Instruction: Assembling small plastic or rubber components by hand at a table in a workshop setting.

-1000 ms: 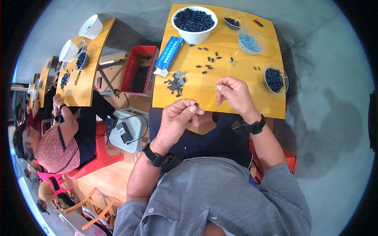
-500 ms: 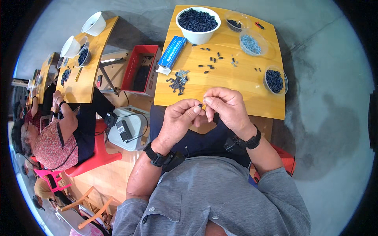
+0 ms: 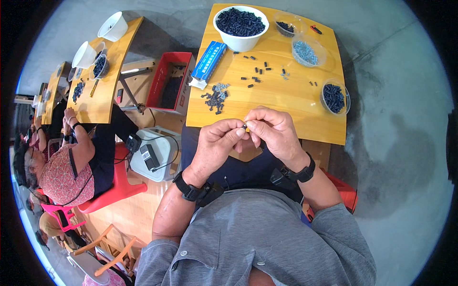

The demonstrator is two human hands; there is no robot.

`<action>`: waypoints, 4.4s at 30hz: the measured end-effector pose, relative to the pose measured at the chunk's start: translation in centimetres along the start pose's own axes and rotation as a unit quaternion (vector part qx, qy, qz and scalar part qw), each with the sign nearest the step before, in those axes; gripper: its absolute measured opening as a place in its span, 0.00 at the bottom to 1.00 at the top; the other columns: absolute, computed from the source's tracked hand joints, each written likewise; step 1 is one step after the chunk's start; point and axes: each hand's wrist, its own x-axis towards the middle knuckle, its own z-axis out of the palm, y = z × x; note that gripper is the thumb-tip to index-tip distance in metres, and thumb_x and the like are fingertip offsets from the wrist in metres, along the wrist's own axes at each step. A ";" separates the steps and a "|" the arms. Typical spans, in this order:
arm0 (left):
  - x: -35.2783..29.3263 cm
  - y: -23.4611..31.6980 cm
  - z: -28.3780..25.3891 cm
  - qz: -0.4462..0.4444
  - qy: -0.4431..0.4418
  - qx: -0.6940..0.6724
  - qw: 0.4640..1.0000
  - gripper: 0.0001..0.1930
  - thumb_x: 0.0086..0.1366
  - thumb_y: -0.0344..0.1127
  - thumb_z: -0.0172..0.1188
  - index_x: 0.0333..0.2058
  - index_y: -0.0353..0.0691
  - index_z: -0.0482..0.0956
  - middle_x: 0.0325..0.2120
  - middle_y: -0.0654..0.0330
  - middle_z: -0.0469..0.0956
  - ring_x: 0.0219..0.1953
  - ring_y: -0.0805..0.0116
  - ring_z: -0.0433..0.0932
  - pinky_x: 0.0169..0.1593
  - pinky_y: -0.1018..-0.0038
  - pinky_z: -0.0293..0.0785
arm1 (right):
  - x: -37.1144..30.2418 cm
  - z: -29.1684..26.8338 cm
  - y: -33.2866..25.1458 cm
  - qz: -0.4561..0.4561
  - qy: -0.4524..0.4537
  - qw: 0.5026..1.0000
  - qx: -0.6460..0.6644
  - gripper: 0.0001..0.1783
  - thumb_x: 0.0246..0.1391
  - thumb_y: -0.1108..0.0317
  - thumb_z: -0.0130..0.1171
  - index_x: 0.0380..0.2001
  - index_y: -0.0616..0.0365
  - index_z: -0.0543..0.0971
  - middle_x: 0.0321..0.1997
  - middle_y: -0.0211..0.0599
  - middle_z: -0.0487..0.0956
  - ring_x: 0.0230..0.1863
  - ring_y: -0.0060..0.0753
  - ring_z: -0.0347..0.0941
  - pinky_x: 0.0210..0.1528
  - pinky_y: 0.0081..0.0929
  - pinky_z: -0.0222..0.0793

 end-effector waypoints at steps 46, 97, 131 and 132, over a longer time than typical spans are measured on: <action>0.4 2.1 0.1 -0.036 -0.018 0.033 0.999 0.06 0.63 0.27 0.57 0.36 0.31 0.79 0.24 0.61 0.79 0.24 0.80 0.77 0.28 0.85 0.73 | -0.2 0.6 -2.3 -0.221 0.003 0.936 -0.275 0.04 0.48 0.82 0.56 0.28 0.62 0.74 0.25 0.38 0.73 0.26 0.34 0.71 0.28 0.27 0.67; 0.5 -3.7 -1.3 -0.112 0.006 0.057 0.992 0.05 0.63 0.26 0.54 0.30 0.34 0.78 0.19 0.65 0.76 0.21 0.80 0.73 0.27 0.83 0.69 | 7.8 -17.6 7.1 0.104 0.311 0.616 -0.716 0.08 0.48 0.77 0.51 0.34 0.69 0.73 0.38 0.57 0.73 0.36 0.55 0.76 0.37 0.41 0.75; 0.4 -2.0 -1.4 -0.080 0.045 -0.004 0.996 0.05 0.63 0.26 0.56 0.34 0.32 0.78 0.25 0.61 0.79 0.24 0.75 0.76 0.32 0.78 0.75 | 6.2 -18.0 8.5 -0.038 0.284 0.753 -0.592 0.05 0.47 0.79 0.51 0.29 0.66 0.75 0.24 0.51 0.75 0.30 0.51 0.74 0.35 0.37 0.73; 0.3 -1.8 -1.4 -0.076 0.050 -0.016 0.996 0.05 0.63 0.26 0.56 0.34 0.31 0.78 0.25 0.60 0.79 0.25 0.75 0.76 0.32 0.78 0.75 | 5.9 -17.1 8.2 -0.067 0.293 0.808 -0.507 0.04 0.48 0.78 0.52 0.29 0.66 0.75 0.22 0.47 0.76 0.26 0.45 0.74 0.31 0.32 0.73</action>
